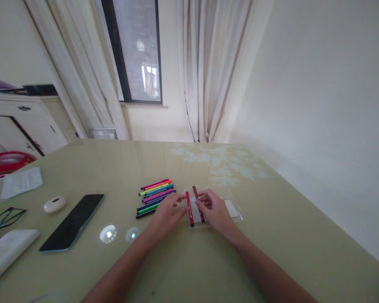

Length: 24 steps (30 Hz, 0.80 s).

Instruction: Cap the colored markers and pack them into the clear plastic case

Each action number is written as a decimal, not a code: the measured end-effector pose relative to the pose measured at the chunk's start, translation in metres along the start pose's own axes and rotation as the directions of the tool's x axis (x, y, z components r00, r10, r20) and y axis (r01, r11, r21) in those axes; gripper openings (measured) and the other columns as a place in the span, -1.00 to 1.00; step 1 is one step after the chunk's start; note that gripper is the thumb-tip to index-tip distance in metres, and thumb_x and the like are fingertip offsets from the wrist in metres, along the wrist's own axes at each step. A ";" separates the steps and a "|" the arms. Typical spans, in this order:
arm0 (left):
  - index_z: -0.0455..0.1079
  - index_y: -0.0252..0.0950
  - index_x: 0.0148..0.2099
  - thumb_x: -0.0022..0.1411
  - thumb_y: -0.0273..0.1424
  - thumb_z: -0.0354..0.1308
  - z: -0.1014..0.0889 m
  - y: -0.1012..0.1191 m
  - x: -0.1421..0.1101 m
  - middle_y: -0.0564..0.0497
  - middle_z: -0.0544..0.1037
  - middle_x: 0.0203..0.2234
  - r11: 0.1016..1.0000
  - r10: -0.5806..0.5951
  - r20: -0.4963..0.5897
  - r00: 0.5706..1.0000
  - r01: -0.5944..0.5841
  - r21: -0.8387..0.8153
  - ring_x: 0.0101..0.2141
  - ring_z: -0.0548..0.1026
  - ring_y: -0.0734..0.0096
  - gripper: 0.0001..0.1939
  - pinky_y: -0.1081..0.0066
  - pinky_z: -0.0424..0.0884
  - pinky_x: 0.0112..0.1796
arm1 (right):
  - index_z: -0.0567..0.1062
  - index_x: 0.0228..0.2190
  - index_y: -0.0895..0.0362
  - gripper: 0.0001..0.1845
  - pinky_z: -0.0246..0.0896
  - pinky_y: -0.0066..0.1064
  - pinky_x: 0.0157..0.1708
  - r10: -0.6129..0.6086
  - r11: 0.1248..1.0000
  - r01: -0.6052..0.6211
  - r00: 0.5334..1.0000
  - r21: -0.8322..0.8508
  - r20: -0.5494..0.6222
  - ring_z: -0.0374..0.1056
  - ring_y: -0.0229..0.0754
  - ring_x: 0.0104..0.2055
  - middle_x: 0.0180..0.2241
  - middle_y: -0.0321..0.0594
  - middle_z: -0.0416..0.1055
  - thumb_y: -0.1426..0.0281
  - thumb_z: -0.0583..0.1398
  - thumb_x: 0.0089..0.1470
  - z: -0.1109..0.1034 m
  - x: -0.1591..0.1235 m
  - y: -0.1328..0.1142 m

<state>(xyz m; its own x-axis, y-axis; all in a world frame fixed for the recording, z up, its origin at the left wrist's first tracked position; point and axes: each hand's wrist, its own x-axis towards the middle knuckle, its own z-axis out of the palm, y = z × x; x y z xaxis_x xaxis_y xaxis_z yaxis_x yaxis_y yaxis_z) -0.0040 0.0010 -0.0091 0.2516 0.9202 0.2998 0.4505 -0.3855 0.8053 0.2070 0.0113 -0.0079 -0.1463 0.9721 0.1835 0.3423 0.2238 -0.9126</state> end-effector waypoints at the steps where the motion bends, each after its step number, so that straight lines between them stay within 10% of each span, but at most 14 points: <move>1: 0.49 -0.18 0.11 0.33 -0.22 0.24 0.000 0.000 -0.002 -0.12 0.58 0.07 0.996 0.047 0.037 0.998 -0.050 0.072 0.08 0.52 0.08 -0.66 0.05 0.45 0.10 | 0.48 -0.18 0.10 -0.80 0.42 -0.38 -0.37 0.001 1.000 0.000 1.000 -0.023 0.003 0.52 -0.17 -0.34 -0.36 -0.23 0.58 0.27 0.26 0.20 0.000 0.001 0.002; 8: 0.42 -0.15 0.23 0.20 -0.15 0.37 0.002 0.004 -0.010 -0.13 0.48 0.21 0.935 0.160 0.259 0.953 -0.231 0.271 0.20 0.40 0.01 -0.42 0.02 0.31 0.22 | 0.54 -0.20 0.10 -0.90 0.43 -0.39 -0.33 -0.062 0.980 0.079 0.994 -0.185 0.095 0.53 -0.18 -0.34 -0.30 -0.21 0.59 0.39 0.23 0.23 0.004 -0.002 0.003; 24: 0.34 -0.18 0.29 0.22 -0.19 0.36 0.001 0.008 -0.010 -0.14 0.45 0.25 0.888 0.176 0.306 0.936 -0.285 0.361 0.21 0.39 -0.01 -0.37 0.01 0.32 0.23 | 0.64 -0.23 0.09 -0.81 0.37 -0.32 -0.10 -0.208 0.885 0.249 0.967 -0.392 0.145 0.48 -0.12 -0.15 -0.19 -0.16 0.55 0.54 0.22 0.24 -0.001 -0.002 -0.003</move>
<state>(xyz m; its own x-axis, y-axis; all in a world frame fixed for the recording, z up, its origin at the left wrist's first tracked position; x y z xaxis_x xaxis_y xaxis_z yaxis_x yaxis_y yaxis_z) -0.0021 -0.0116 -0.0059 0.5770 0.7724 0.2654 0.6378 -0.6291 0.4444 0.2070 0.0083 -0.0058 -0.3472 0.8835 0.3146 0.6308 0.4682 -0.6188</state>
